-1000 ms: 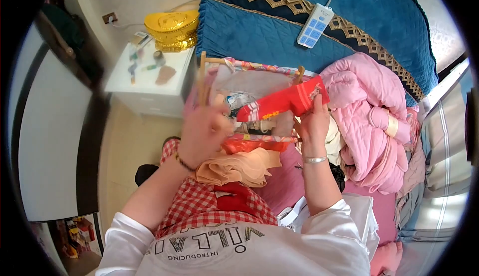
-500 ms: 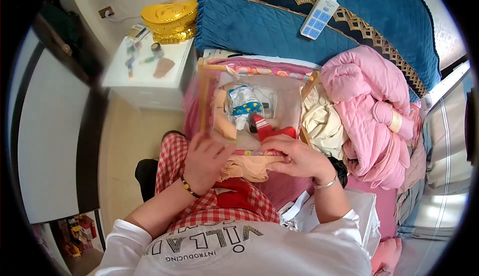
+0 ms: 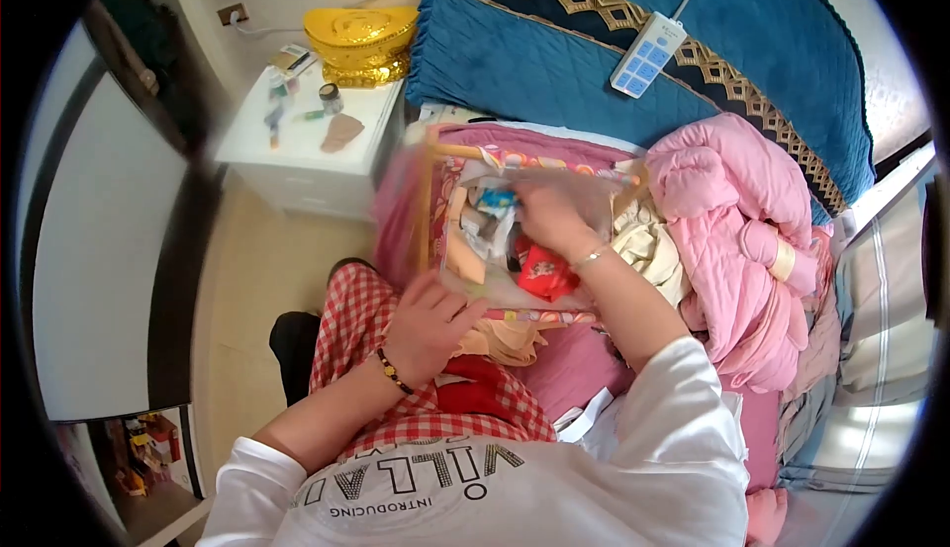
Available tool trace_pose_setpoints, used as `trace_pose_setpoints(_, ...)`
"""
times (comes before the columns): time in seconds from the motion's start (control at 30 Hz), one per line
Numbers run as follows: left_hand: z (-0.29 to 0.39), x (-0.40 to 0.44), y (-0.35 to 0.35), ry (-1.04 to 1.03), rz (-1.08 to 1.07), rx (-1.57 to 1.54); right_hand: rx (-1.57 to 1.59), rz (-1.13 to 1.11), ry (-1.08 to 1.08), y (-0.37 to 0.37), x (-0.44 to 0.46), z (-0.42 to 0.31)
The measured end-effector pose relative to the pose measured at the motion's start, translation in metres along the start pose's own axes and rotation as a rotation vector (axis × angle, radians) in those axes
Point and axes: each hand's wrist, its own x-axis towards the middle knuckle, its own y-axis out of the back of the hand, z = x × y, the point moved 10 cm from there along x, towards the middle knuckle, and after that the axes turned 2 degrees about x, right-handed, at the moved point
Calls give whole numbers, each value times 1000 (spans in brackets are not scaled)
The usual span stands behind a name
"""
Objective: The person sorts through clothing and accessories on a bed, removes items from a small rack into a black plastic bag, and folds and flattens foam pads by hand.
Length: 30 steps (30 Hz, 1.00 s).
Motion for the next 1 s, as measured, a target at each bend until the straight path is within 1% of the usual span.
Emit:
trace_pose_setpoints(0.03,0,0,0,-4,1,-11,105,171,75,22,-7,-4)
trace_pose_setpoints(0.07,-1,0,0,-1,5,-16,100,167,75,27,-15,-1)
trace_pose_setpoints(0.13,-3,1,1,-9,8,-43,718,62,-186,38,-35,11)
trace_pose_setpoints(0.17,-3,2,0,-14,8,-50,859,-55,-424,30,-50,17)
trace_pose_setpoints(0.2,-2,3,1,-17,8,-50,859,-51,-432,31,-56,16)
trace_pose_setpoints(0.27,-2,3,0,-24,6,-52,1093,-66,-474,25,-67,10)
trace_pose_setpoints(0.3,-2,3,0,-30,-1,-58,1161,-32,-468,31,-69,0)
trace_pose_setpoints(0.33,-2,2,0,-35,-8,-62,1165,-31,-469,29,-71,0)
trace_pose_setpoints(0.4,-4,1,-1,-32,-17,-63,1128,49,-381,35,-68,-1)
trace_pose_setpoints(0.43,-6,0,-1,-27,-22,-66,1132,47,-381,32,-69,3)
trace_pose_setpoints(0.5,-9,-1,0,-14,-22,-43,371,228,-260,65,-75,6)
trace_pose_setpoints(0.53,-11,-2,1,-2,-18,-23,371,225,-259,68,-80,4)
trace_pose_setpoints(0.6,-13,-1,1,1,6,-14,139,391,-264,95,-99,-3)
trace_pose_setpoints(0.63,-14,-1,3,1,30,-4,39,394,-259,94,-105,1)
trace_pose_setpoints(0.67,-16,-2,1,3,27,-5,41,392,-260,94,-109,1)
trace_pose_setpoints(0.73,-18,-2,2,-10,43,-21,232,456,-362,100,-124,11)
trace_pose_setpoints(0.8,-19,-4,1,-24,19,-35,304,505,-371,99,-132,14)
trace_pose_setpoints(0.87,-21,-5,0,-35,-5,-44,576,545,-484,82,-143,34)
trace_pose_setpoints(0.9,-21,-6,-2,-53,1,-38,581,548,-486,79,-144,35)
trace_pose_setpoints(0.97,-23,-6,-4,-75,7,-33,756,630,-507,74,-151,39)
trace_pose_setpoints(1.0,-24,-4,-5,-82,12,-38,756,633,-508,70,-154,44)
